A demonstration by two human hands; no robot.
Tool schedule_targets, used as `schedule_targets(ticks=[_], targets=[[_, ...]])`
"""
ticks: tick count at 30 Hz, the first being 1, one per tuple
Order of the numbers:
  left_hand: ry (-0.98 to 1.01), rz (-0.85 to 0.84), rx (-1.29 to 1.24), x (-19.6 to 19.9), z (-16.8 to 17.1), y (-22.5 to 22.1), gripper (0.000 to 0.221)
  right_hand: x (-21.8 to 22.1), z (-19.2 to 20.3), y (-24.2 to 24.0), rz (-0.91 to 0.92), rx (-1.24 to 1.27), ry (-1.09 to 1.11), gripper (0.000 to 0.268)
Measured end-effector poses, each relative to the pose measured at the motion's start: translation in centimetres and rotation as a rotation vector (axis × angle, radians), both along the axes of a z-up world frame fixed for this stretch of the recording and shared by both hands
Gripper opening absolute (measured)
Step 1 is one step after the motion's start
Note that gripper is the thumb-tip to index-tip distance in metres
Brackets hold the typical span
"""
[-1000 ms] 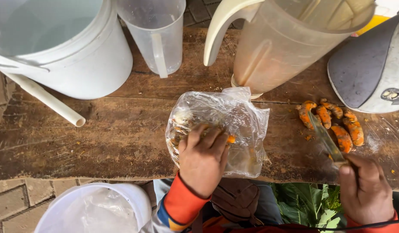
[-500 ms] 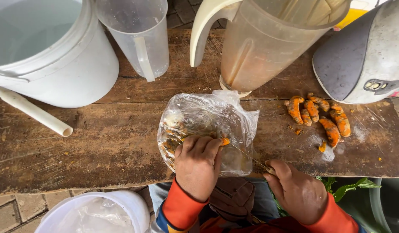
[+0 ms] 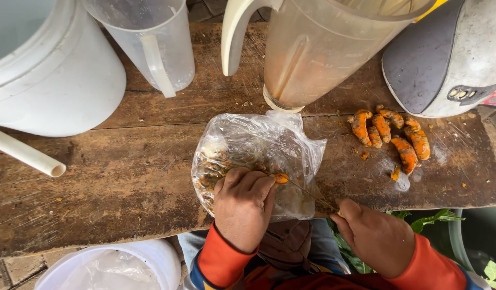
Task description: Chopping fresh turmeric roots into small pieces on a wooden table.
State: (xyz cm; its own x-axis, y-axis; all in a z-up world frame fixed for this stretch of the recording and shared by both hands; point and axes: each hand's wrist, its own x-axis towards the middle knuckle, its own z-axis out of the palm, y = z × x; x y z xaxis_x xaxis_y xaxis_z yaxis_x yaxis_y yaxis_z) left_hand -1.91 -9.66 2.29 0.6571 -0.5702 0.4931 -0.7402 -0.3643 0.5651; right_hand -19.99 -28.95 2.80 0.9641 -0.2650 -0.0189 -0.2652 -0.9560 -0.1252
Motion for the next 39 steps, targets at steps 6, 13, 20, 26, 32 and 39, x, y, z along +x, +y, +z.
schedule_targets(ticks=[6, 13, 20, 26, 32, 39], targets=[[-0.006, -0.045, 0.010, -0.2, -0.3, 0.0, 0.009, 1.6, -0.3, 0.2, -0.013, 0.074, 0.128, 0.028], [-0.098, 0.019, 0.047, -0.7, -0.7, -0.4, 0.006, 0.4, 0.9, 0.6, 0.136, -0.150, -0.168, 0.029], [-0.103, -0.012, 0.139, -0.5, -0.7, -0.4, 0.006, 0.4, 0.6, 0.9, 0.091, -0.106, 0.016, 0.030], [-0.119, -0.011, 0.073, -0.4, -0.7, -0.1, 0.007, 1.8, 0.7, -0.4, 0.047, 0.095, 0.182, 0.029], [-0.175, 0.005, 0.075, -0.9, -0.9, 0.0, 0.016, 2.4, 1.0, -0.1, 0.058, 0.039, 0.208, 0.030], [-0.255, 0.027, 0.081, -1.3, -1.4, -0.1, 0.015, 2.8, 1.8, -0.3, 0.115, 0.033, 0.230, 0.030]])
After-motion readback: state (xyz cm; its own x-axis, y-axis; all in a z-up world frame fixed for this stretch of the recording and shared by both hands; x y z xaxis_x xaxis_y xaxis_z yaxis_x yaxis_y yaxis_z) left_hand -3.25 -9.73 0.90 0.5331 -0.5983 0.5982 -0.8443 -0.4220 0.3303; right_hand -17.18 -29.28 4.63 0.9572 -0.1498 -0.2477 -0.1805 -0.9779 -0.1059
